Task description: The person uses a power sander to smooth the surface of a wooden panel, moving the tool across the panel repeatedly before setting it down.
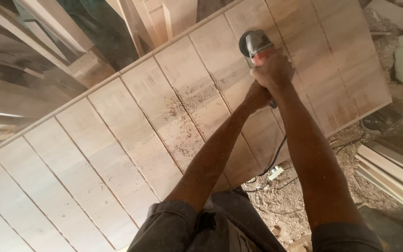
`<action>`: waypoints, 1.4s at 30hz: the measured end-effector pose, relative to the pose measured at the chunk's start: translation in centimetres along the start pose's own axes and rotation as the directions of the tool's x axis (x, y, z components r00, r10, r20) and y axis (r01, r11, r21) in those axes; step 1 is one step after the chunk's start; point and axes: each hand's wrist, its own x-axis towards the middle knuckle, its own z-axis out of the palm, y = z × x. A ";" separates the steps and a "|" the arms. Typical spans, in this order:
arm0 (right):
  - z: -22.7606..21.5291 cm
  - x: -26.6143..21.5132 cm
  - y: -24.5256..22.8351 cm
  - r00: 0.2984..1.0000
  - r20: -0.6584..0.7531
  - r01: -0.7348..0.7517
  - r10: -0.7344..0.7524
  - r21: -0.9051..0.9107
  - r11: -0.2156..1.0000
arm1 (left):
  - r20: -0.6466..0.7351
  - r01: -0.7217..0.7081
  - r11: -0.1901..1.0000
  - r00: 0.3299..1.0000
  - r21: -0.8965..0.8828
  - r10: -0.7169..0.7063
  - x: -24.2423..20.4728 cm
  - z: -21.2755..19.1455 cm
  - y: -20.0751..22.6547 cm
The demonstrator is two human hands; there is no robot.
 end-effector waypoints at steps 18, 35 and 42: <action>9.2 -11.7 -11.8 0.900 -0.032 0.435 -0.435 0.009 0.900 | -0.308 0.022 0.997 0.950 -0.071 -0.043 -13.9 -11.2 -5.5; 14.0 -20.0 -22.2 0.790 0.216 0.588 -0.574 -0.005 0.808 | -0.597 -0.148 0.987 0.797 -0.055 0.086 -22.6 -20.7 -5.8; 15.6 -23.7 -26.0 0.737 0.270 0.646 -0.619 -0.015 0.763 | -0.605 -0.063 0.971 0.791 -0.229 -0.092 -26.3 -24.2 -7.0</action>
